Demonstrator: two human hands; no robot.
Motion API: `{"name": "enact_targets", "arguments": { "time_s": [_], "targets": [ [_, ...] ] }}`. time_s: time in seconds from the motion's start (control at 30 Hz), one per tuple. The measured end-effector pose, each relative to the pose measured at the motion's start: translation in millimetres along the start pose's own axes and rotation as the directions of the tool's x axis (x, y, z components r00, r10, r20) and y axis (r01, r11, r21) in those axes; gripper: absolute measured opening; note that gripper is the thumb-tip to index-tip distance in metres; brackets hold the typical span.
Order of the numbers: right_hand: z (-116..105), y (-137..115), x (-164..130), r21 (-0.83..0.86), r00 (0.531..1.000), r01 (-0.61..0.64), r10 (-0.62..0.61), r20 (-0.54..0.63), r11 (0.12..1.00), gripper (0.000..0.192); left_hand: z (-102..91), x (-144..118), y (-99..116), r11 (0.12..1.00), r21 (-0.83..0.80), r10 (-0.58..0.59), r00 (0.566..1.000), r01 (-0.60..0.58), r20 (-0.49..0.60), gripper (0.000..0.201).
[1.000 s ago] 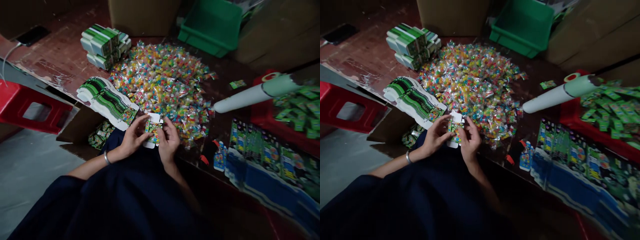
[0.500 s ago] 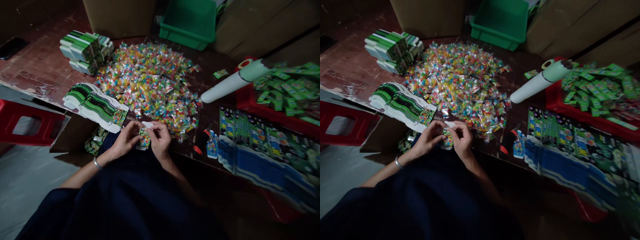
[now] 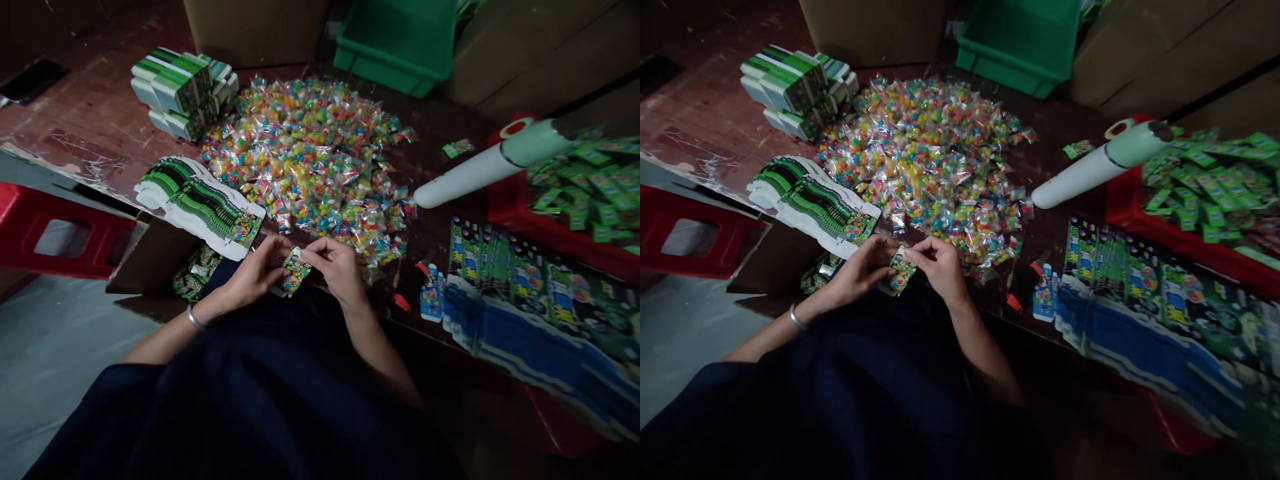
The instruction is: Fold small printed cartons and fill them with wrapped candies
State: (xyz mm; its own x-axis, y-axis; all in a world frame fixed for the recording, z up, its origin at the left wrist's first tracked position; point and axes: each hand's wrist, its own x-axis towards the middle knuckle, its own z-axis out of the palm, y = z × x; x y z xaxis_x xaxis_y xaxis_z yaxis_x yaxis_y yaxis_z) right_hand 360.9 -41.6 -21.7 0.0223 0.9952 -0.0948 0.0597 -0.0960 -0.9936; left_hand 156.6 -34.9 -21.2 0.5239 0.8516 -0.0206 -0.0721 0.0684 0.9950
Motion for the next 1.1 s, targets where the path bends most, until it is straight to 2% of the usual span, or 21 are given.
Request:
{"name": "enact_targets", "arguments": {
  "time_s": [0.1, 0.2, 0.33, 0.5, 0.57, 0.6, 0.63, 0.67, 0.7, 0.73, 0.8, 0.87, 0.93, 1.03, 1.1],
  "targets": [
    [-1, -1, 2, -0.033, 1.0, 0.023, -0.022, 0.014, 0.999, 0.024, -0.2, -2, 1, 1.0, 0.008, -0.012, 1.0, 0.012, 0.022, 0.042],
    [1, -5, -2, -0.133, 0.988, 0.149, -0.151, -0.005, 0.98, 0.024, -0.5, -3, 3, 1.0, 0.014, -0.012, 1.0, 0.012, -0.004, 0.049],
    [7, -7, -15, -0.231, 0.932, 0.353, -0.363, 0.002, 0.907, 0.024, -0.2, -4, 3, 0.998, 0.008, -0.058, 0.998, 0.058, -0.038, 0.04],
    [5, -1, -28, -0.332, 0.9, 0.429, -0.426, 0.087, 0.84, 0.015, 1.0, -3, 1, 0.99, -0.107, -0.092, 0.995, 0.088, -0.027, 0.027],
    [-8, 1, -29, -0.412, 0.906, 0.399, -0.42, 0.042, 0.819, 0.012, -1.5, -1, 0, 0.987, -0.124, -0.108, 0.992, 0.1, -0.062, 0.029],
    [-18, 2, -29, -0.478, 0.904, 0.36, -0.426, -0.033, 0.801, 0.014, -3.7, 0, 0, 0.987, -0.12, -0.115, 0.989, 0.103, -0.089, 0.03],
    [-31, 3, -28, -0.556, 0.889, 0.299, -0.439, -0.134, 0.776, 0.016, -6.1, 2, -1, 0.988, -0.107, -0.121, 0.986, 0.108, -0.119, 0.032],
    [-46, 3, -26, -0.639, 0.849, 0.216, -0.465, -0.251, 0.739, 0.016, -8.5, 4, -2, 0.99, -0.087, -0.126, 0.981, 0.114, -0.147, 0.033],
    [-61, 4, -25, -0.719, 0.807, 0.121, -0.49, -0.331, 0.684, 0.016, -10.5, 5, -4, 0.99, -0.068, -0.131, 0.977, 0.121, -0.167, 0.035],
    [-75, 5, -22, -0.783, 0.794, 0.021, -0.486, -0.365, 0.621, 0.016, -11.8, 6, -5, 0.99, -0.062, -0.138, 0.975, 0.129, -0.177, 0.037],
    [-95, 8, -18, -0.854, 0.819, -0.093, -0.448, -0.358, 0.513, 0.023, -12.0, 7, -8, 0.983, -0.096, -0.173, 0.971, 0.158, -0.167, 0.038],
    [-103, 12, -13, -0.887, 0.861, -0.075, -0.418, -0.288, 0.456, 0.02, -9.3, 7, -8, 0.963, -0.172, -0.233, 0.963, 0.209, -0.133, 0.046],
    [-101, 16, -8, -0.897, 0.883, -0.01, -0.417, -0.215, 0.442, 0.009, -6.0, 5, -5, 0.934, -0.234, -0.296, 0.951, 0.269, -0.091, 0.055],
    [-94, 20, -2, -0.905, 0.868, 0.006, -0.451, -0.206, 0.426, 0.015, -3.9, 4, -1, 0.901, -0.284, -0.352, 0.935, 0.329, -0.035, 0.054],
    [-93, 20, 2, -0.899, 0.825, -0.02, -0.501, -0.263, 0.438, 0.016, -4.7, 6, 0, 0.9, -0.274, -0.359, 0.933, 0.34, -0.021, 0.042]
  ]
}}
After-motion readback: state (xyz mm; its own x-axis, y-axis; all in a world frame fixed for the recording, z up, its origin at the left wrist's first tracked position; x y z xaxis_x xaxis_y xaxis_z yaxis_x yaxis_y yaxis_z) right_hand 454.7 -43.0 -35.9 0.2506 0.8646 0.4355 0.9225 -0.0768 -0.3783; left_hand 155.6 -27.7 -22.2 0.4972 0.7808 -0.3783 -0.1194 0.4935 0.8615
